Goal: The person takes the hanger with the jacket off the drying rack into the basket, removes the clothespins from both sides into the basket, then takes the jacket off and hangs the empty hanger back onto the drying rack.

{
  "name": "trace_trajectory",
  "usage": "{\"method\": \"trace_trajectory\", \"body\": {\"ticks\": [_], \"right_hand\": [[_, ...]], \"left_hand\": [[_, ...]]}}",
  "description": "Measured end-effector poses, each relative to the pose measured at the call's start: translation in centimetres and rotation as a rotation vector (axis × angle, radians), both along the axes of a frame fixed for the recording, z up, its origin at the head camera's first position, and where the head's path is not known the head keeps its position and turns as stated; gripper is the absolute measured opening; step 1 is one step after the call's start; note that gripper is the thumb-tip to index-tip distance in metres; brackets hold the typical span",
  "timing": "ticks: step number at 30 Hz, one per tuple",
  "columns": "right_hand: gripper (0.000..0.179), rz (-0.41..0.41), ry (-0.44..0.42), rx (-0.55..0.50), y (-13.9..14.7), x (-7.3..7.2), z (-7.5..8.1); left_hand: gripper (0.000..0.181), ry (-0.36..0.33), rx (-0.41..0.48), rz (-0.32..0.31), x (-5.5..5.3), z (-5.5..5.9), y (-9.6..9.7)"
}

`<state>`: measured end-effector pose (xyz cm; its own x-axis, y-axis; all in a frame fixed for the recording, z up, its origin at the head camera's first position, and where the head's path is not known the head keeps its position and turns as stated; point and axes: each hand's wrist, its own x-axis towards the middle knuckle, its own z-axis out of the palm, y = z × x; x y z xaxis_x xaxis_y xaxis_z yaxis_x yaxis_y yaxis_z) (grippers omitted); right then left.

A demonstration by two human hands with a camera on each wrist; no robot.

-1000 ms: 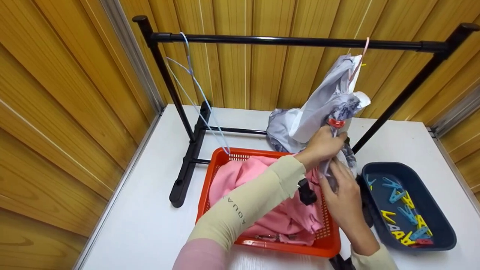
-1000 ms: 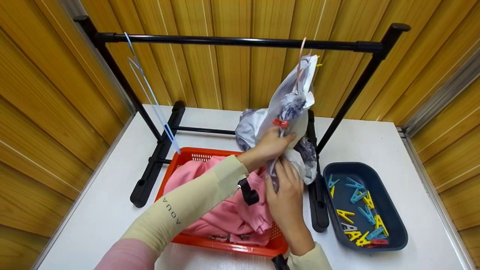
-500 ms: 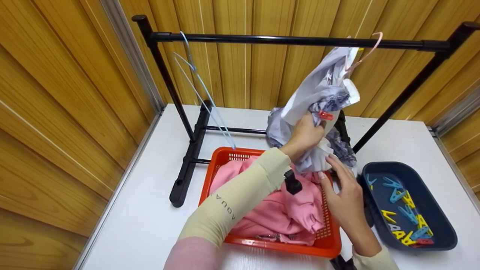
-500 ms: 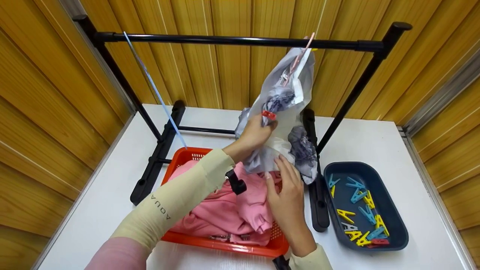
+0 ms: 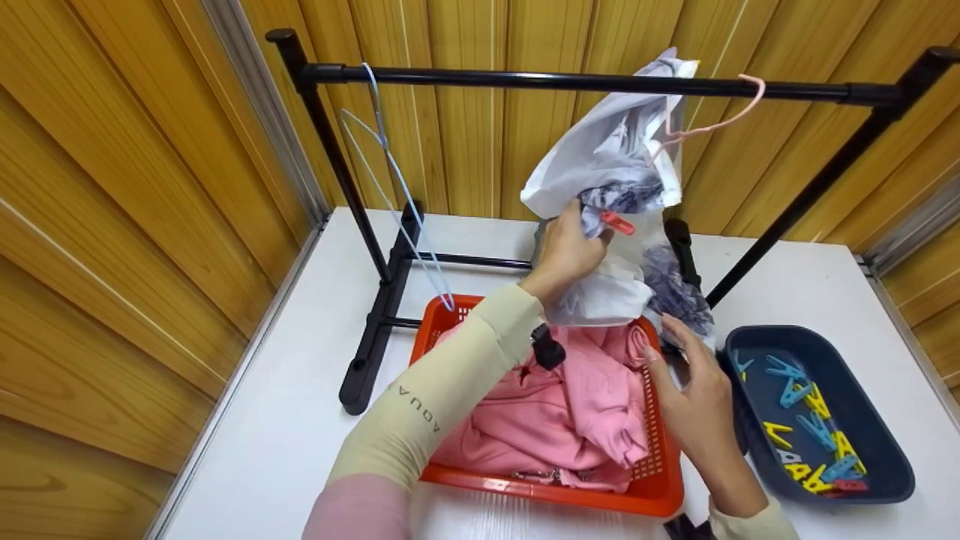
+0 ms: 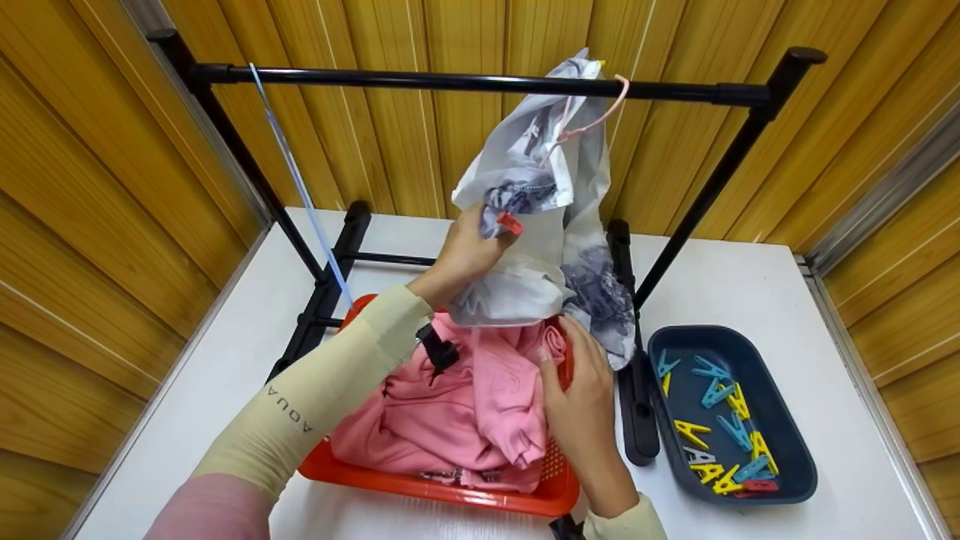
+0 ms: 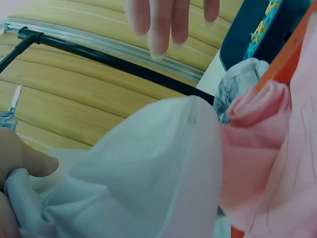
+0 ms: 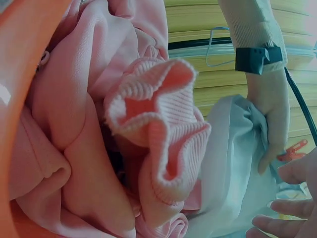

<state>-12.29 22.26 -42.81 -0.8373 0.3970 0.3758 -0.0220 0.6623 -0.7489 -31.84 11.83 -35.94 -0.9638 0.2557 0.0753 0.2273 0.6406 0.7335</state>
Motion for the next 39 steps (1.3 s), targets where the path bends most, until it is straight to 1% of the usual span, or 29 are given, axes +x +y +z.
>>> {"method": "trace_trajectory", "body": {"ticks": [2, 4, 7, 14, 17, 21, 24, 27, 32, 36, 39], "right_hand": [[0.048, -0.013, -0.01, -0.007, 0.1, 0.1, 0.0], [0.047, -0.025, -0.023, -0.012, 0.2, 0.1, 0.0], [0.046, -0.025, -0.036, -0.025, 0.2, 0.1, -0.1], [0.044, -0.015, -0.095, -0.068, 0.4, 0.2, -0.2], [0.044, -0.003, -0.108, -0.072, 0.5, 0.2, -0.1], [0.044, 0.0, -0.101, -0.07, 0.5, 0.2, -0.3], [0.043, -0.002, -0.082, -0.063, 0.6, 0.2, -0.5], [0.043, 0.0, -0.065, -0.056, 0.7, 0.2, -0.7], [0.042, 0.001, -0.06, -0.054, 0.9, 0.2, -0.7], [0.04, -0.004, -0.056, -0.054, 1.1, 0.2, -0.8], [0.039, -0.002, -0.043, -0.053, 1.2, 0.2, -0.9]], "left_hand": [[0.051, -0.008, 0.001, 0.003, -0.4, 0.1, -0.6], [0.051, -0.017, 0.021, 0.003, -0.7, 0.1, -1.1], [0.051, -0.022, 0.043, 0.013, -1.1, 0.3, -1.7], [0.049, 0.05, 0.065, 0.026, -1.9, 0.8, -3.3], [0.052, 0.075, 0.072, 0.021, -2.2, 0.9, -3.9], [0.057, 0.105, 0.069, 0.008, -2.4, 0.7, -4.8], [0.058, 0.109, 0.061, -0.002, -2.6, 0.6, -5.4], [0.057, 0.116, 0.052, -0.014, -2.7, 0.5, -6.0], [0.051, 0.125, 0.051, -0.054, -2.8, 0.3, -6.7], [0.052, 0.137, 0.047, -0.076, -2.9, 0.2, -7.2], [0.053, 0.172, 0.037, -0.084, -2.9, 0.0, -7.6]]}}
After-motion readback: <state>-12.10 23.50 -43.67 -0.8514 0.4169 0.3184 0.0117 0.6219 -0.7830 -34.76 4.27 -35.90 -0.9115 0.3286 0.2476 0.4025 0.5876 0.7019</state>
